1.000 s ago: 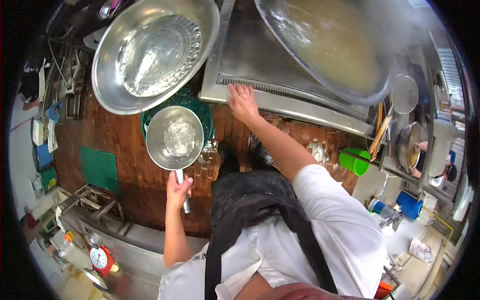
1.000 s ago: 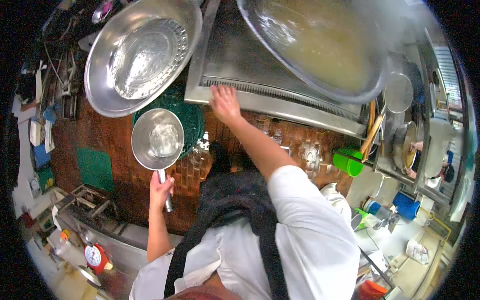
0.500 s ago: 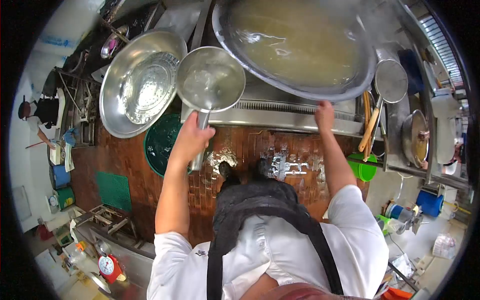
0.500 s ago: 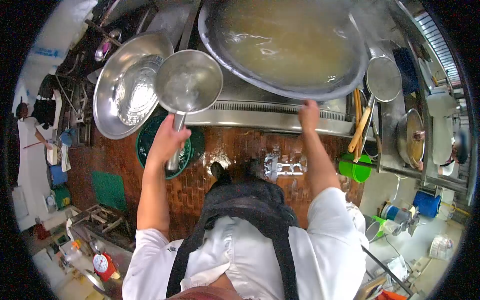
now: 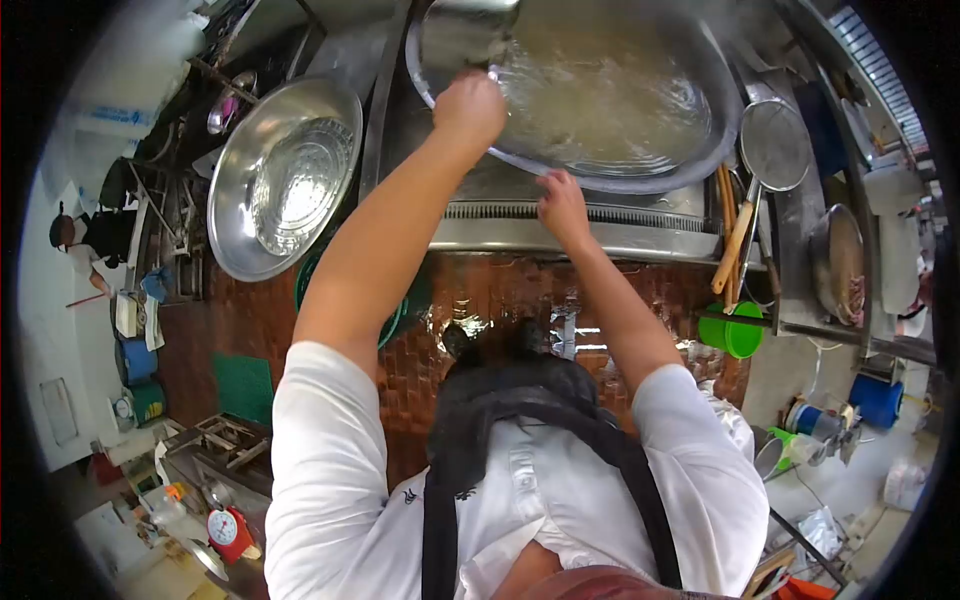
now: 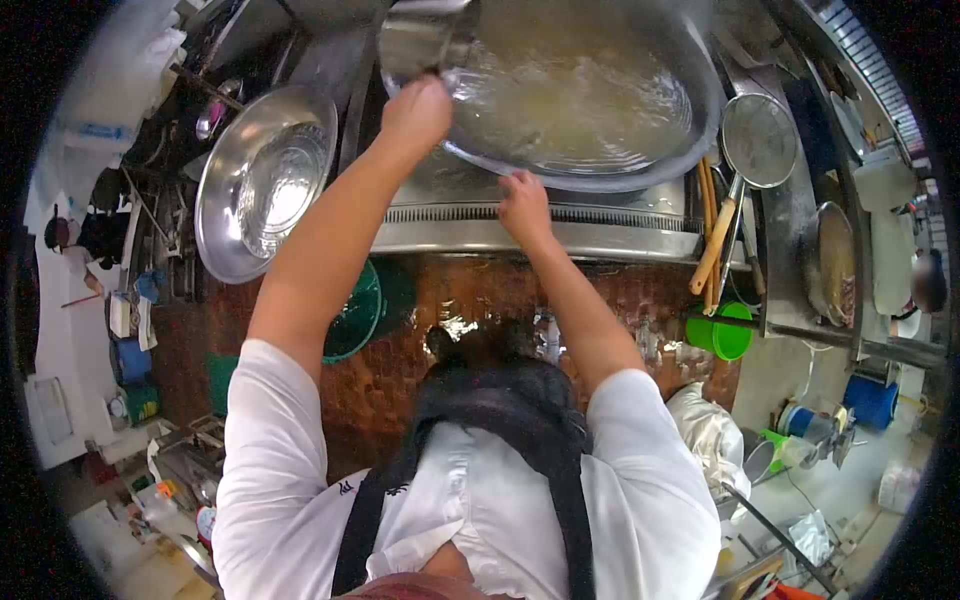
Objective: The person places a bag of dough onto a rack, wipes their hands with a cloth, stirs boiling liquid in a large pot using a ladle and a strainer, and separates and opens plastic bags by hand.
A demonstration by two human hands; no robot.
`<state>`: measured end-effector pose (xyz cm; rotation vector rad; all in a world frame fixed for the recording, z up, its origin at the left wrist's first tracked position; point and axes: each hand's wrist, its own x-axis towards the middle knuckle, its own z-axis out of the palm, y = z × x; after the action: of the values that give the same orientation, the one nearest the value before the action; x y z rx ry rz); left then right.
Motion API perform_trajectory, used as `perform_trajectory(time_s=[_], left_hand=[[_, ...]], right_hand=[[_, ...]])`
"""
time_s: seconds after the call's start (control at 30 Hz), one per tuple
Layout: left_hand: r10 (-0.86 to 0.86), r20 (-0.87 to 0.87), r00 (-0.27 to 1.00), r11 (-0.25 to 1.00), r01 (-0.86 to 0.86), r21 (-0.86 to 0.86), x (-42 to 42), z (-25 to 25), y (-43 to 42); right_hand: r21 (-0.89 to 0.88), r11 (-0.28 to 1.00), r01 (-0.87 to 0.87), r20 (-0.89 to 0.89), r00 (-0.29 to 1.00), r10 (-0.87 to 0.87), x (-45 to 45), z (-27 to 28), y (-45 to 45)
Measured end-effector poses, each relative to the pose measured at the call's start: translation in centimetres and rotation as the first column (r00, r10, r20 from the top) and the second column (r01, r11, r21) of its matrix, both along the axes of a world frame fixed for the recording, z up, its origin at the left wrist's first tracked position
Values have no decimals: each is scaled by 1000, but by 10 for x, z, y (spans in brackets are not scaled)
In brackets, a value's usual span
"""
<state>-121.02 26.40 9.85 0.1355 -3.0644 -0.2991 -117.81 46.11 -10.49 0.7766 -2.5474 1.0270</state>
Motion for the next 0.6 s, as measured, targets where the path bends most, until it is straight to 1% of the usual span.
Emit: perform_trajectory(time_s=[0.03,0.07,0.13,0.2,0.23,0.27,0.3,0.33,0.37,0.4,0.43,0.47,0.5,0.53,0.57,0.6], left_hand=[[-41,-5,999,997,41,-59,-5,7,3],[-13,-119,993,999,7,-46,-15,2,3],[53,-337,940,998,-62,-16,-29,-13,-6],[116,-287,951,993,-104,58,-7,3,-21],[143,-262,954,988,-123,92,1,10,-31],[155,-94,983,980,-141,142,7,4,-53],[174,-169,970,970,-139,201,30,-9,-74],[196,-241,950,957,-133,257,64,-22,-93],[239,-232,943,932,-155,329,104,-26,-111],[329,-241,913,906,-233,354,136,-55,-140],[430,-180,885,841,-320,436,181,-61,-155],[452,-263,852,844,-314,435,228,-82,-179],[593,-58,803,650,-435,624,272,-83,-193],[674,127,728,470,-555,686,313,-86,-205],[720,310,621,271,-663,698,355,-89,-216],[772,175,610,258,-554,791,392,-108,-223]], right_hand=[[34,999,8,35,999,-9,13,-13,14],[68,998,13,68,998,-18,25,-30,30],[205,976,76,121,987,-102,49,-57,58],[455,869,195,146,946,-288,60,-84,82],[548,806,221,115,935,-335,59,-107,99],[616,718,323,34,900,-434,58,-132,113],[674,664,325,108,845,-523,63,-121,119],[730,587,349,95,800,-593,67,-120,125],[736,571,363,58,807,-587,68,-129,135],[724,591,356,71,814,-577,68,-130,135],[718,608,338,88,823,-562,73,-130,130],[715,621,322,82,843,-531,73,-134,116],[717,632,295,83,864,-497,75,-138,99],[723,641,258,89,885,-457,79,-144,79],[725,640,255,48,908,-416,79,-162,53],[692,675,256,18,929,-371,75,-173,22]])
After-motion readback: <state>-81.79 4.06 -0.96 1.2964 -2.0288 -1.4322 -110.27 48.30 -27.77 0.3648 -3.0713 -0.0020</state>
